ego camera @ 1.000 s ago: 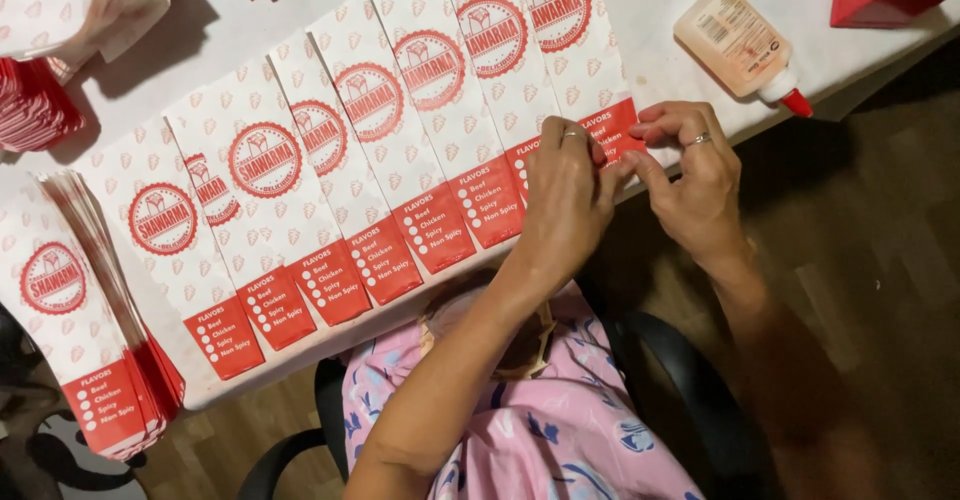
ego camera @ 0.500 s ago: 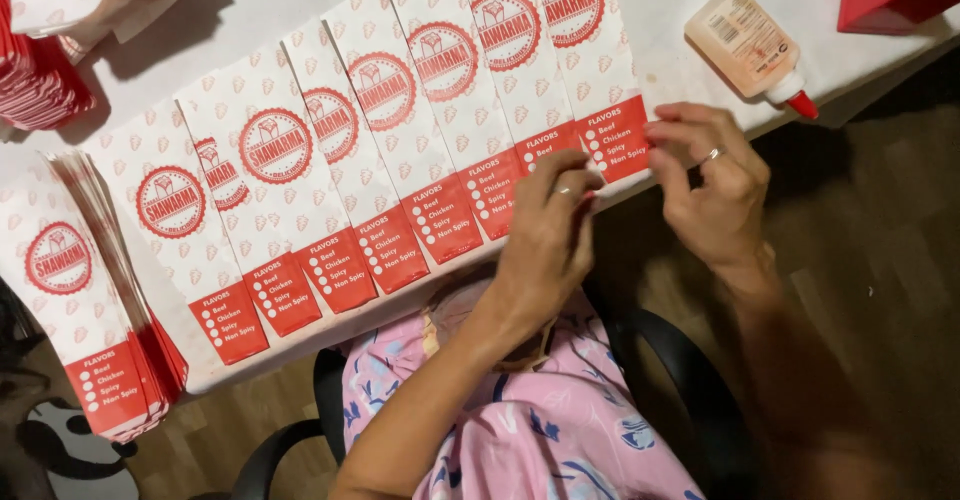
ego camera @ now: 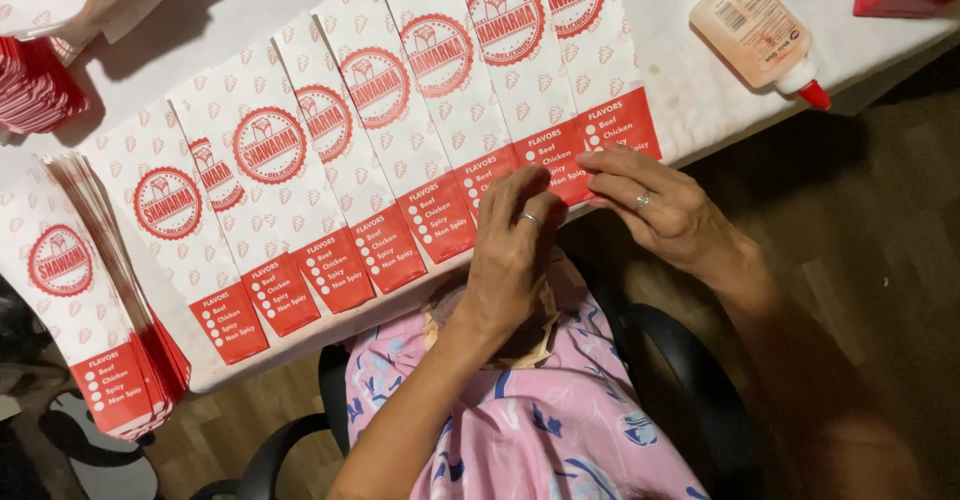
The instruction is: Applying glue to the edges of paper food wrappers and folding them to assemble the packaging.
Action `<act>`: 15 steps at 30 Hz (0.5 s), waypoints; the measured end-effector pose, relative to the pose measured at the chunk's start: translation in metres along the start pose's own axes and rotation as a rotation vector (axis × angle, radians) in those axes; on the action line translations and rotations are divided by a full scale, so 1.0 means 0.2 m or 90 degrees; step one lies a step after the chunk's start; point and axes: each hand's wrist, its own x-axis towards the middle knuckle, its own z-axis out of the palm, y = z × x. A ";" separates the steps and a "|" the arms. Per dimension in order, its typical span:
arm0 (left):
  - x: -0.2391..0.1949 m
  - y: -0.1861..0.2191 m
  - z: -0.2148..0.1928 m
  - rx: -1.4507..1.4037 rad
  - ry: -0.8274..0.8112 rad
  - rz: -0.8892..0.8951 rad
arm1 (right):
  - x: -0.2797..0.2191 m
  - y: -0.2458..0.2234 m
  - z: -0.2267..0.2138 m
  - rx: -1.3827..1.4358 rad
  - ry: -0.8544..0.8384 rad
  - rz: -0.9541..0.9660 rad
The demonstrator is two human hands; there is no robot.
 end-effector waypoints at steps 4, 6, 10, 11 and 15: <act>-0.01 0.01 -0.01 -0.016 0.016 -0.011 | -0.01 0.02 0.00 0.019 0.016 -0.021; -0.02 0.01 -0.01 -0.024 0.016 -0.015 | -0.01 0.02 0.00 0.028 0.019 -0.026; -0.03 -0.02 0.00 -0.020 0.020 0.001 | -0.02 0.04 0.00 0.025 0.021 -0.039; -0.04 -0.02 0.00 -0.023 0.015 0.015 | -0.02 0.05 0.00 0.025 0.025 -0.039; -0.03 -0.03 0.00 0.027 0.006 0.059 | -0.03 0.06 0.02 0.023 0.031 -0.039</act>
